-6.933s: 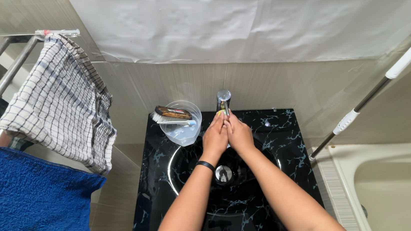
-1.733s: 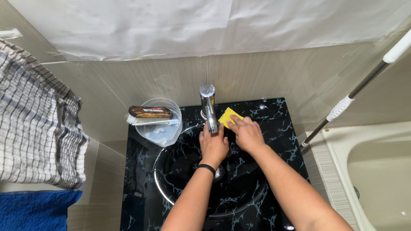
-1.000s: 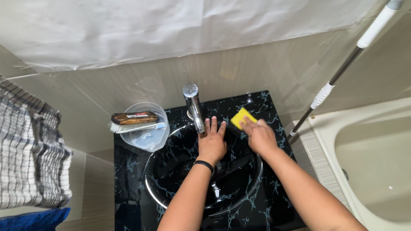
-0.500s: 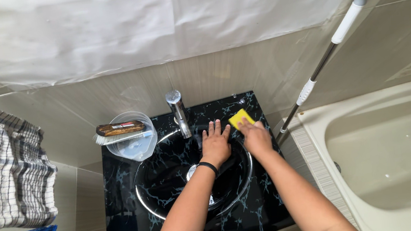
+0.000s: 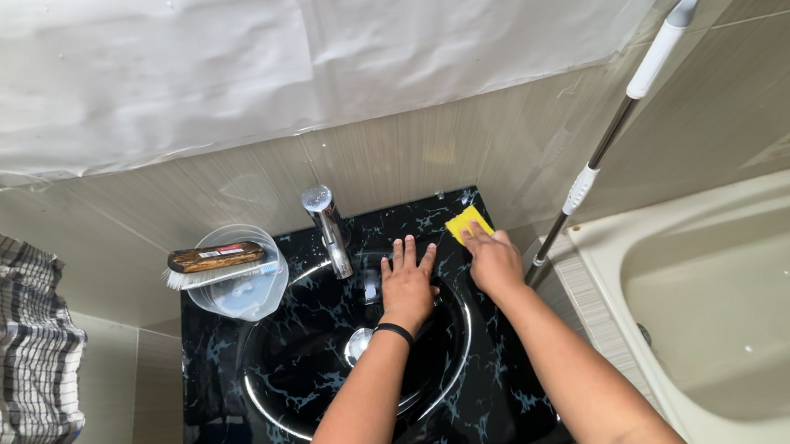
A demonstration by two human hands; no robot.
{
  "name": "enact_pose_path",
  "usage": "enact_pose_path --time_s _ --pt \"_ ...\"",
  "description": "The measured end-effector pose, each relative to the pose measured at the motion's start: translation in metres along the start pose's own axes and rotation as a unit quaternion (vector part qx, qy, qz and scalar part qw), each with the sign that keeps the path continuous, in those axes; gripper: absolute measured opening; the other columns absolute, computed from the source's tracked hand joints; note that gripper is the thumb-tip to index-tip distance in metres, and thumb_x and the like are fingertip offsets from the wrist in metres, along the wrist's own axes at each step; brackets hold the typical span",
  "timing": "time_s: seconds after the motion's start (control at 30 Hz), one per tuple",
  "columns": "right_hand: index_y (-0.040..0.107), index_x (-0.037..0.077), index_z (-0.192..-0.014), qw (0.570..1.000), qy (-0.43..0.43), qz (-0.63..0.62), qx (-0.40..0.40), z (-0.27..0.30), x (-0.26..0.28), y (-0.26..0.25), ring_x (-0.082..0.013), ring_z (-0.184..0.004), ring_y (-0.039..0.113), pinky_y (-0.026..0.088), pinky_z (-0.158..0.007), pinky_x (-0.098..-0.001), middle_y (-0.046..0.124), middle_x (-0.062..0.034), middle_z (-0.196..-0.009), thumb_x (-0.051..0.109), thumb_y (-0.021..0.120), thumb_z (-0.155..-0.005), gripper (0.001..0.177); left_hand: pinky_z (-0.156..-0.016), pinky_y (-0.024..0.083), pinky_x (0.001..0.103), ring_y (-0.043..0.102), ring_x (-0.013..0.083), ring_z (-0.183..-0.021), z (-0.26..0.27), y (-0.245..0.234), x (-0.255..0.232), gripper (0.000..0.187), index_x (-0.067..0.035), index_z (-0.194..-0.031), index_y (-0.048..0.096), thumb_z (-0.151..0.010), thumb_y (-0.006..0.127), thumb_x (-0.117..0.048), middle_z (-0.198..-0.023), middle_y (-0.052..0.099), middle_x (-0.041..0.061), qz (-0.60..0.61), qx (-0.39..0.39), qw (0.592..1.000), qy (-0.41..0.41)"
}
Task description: The person scrubs a black marble bathroom sink and countertop using a yellow sponge. They wipe the faucet, basin, and surrounding surfaces, then rinse the sponge under running water and continue wiping the sink area.
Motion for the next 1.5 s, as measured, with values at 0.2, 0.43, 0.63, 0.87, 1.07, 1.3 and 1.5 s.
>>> enact_pose_path --time_s 0.2,0.43,0.63,0.87,1.07,1.3,1.5 --pt "0.072 0.022 -0.128 0.997 -0.062 -0.023 0.024 0.013 0.011 0.004 -0.0261 -0.101 0.064 0.054 -0.091 -0.0369 0.061 0.0005 -0.145 0.002 0.062 -0.083 0.050 -0.123 0.020 0.054 0.013 0.0309 -0.157 -0.005 0.000 0.005 0.099 -0.026 -0.159 0.031 -0.077 0.086 -0.033 -0.169 0.017 0.011 0.016 -0.014 0.999 -0.029" --pt "0.074 0.023 -0.128 0.996 -0.025 -0.081 -0.031 -0.002 -0.033 0.005 -0.0257 -0.104 0.064 0.053 -0.096 -0.0333 0.061 -0.0002 -0.146 0.001 0.060 -0.086 0.049 -0.123 0.020 0.055 0.015 0.0313 -0.156 -0.010 -0.005 0.011 0.109 -0.027 -0.157 0.034 -0.066 0.092 -0.035 -0.168 0.020 0.012 0.026 -0.032 0.998 -0.054" --pt "0.073 0.024 -0.128 0.999 -0.051 0.011 0.004 -0.043 -0.022 0.015 -0.0254 -0.107 0.063 0.051 -0.093 -0.0420 0.060 0.0021 -0.146 0.002 0.062 -0.084 0.051 -0.123 0.021 0.054 0.017 0.0308 -0.156 -0.010 -0.011 0.010 0.110 -0.027 -0.157 0.035 -0.064 0.093 -0.035 -0.168 0.021 0.012 0.031 -0.036 0.996 -0.070" --pt "0.073 0.025 -0.128 0.994 -0.093 -0.047 0.024 0.006 -0.019 0.009 -0.0212 -0.104 0.064 0.051 -0.089 -0.0368 0.060 0.0037 -0.149 0.002 0.062 -0.085 0.050 -0.123 0.022 0.055 0.018 0.0307 -0.156 -0.007 -0.011 0.008 0.108 -0.027 -0.157 0.036 -0.065 0.093 -0.034 -0.168 0.021 0.012 0.037 -0.039 0.996 -0.073" --pt "0.072 0.025 -0.129 0.999 -0.027 -0.030 -0.002 -0.036 -0.051 0.009 -0.0238 -0.105 0.062 0.048 -0.091 -0.0408 0.060 0.0036 -0.147 0.005 0.062 -0.085 0.049 -0.123 0.021 0.055 0.016 0.0306 -0.156 -0.010 -0.014 0.008 0.107 -0.028 -0.156 0.037 -0.065 0.093 -0.032 -0.167 0.021 0.012 0.042 -0.037 0.996 -0.076" --pt "0.070 0.027 -0.131 0.995 -0.098 0.030 -0.002 -0.057 -0.025 0.029 -0.0236 -0.105 0.063 0.049 -0.086 -0.0408 0.061 0.0027 -0.146 0.006 0.060 -0.085 0.051 -0.123 0.021 0.055 0.018 0.0308 -0.156 -0.013 -0.008 0.014 0.107 -0.027 -0.155 0.039 -0.064 0.094 -0.031 -0.167 0.023 0.012 0.046 -0.053 0.995 -0.077" --pt "0.072 0.025 -0.128 0.984 -0.172 -0.052 0.007 -0.015 0.013 0.025 -0.0230 -0.099 0.063 0.050 -0.083 -0.0392 0.063 0.0010 -0.144 0.003 0.063 -0.084 0.050 -0.122 0.023 0.055 0.020 0.0319 -0.155 -0.010 -0.002 0.017 0.108 -0.022 -0.154 0.041 -0.061 0.095 -0.032 -0.166 0.026 0.013 0.056 -0.080 0.992 -0.082"
Point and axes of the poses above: each hand's wrist, its own z-axis away from the middle knuckle, its own y-axis out of the palm, x = y × z, the point moved 4 cm from there along -z, towards the middle knuckle
